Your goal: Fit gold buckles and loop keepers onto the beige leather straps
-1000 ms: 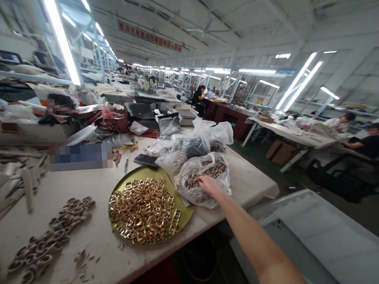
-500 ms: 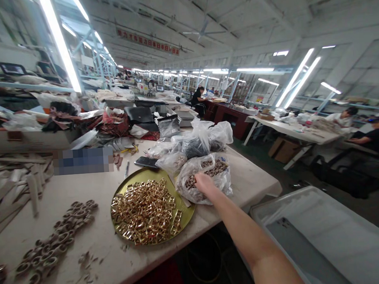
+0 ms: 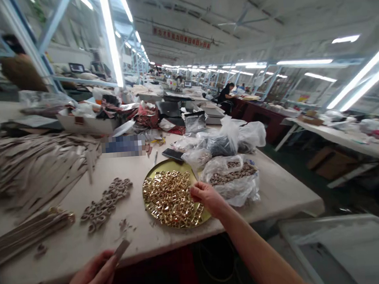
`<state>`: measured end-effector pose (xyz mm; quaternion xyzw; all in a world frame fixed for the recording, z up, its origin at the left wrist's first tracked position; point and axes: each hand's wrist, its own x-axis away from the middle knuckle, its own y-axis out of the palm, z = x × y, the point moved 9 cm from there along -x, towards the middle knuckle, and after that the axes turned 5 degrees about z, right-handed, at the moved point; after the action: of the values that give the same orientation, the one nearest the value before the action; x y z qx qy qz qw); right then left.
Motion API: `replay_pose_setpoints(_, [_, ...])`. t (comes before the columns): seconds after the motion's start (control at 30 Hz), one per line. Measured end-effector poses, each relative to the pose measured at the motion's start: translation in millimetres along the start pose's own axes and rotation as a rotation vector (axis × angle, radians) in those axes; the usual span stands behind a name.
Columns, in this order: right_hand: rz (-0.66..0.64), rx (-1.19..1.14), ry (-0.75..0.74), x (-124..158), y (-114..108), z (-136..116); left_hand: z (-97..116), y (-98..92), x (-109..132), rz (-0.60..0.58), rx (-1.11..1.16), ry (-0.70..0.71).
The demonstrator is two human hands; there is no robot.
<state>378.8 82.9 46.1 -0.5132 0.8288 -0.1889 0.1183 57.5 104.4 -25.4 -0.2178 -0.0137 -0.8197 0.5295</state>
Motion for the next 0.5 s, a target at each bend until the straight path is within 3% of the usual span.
replay_pose_setpoints(0.1, [-0.257, -0.731, 0.255, 42.3, 87.7, -15.4, 28.6, 16.6, 10.6, -0.125, 0.012, 0.086])
replay_pose_setpoints(0.23, [-0.353, -1.11, 0.512, 81.1, 162.2, -31.5, 46.9, 11.8, 19.4, -0.115, 0.093, 0.135])
replay_pose_setpoints(0.37, [-0.378, -1.182, 0.581, 93.6, 195.7, -36.4, 39.3, -2.5, 21.1, -0.038, 0.09, 0.16])
replay_pose_setpoints(0.5, [-0.364, -1.103, 0.555, 97.1, 204.1, -32.0, 29.7, -14.6, 16.6, 0.053, -0.009, 0.202])
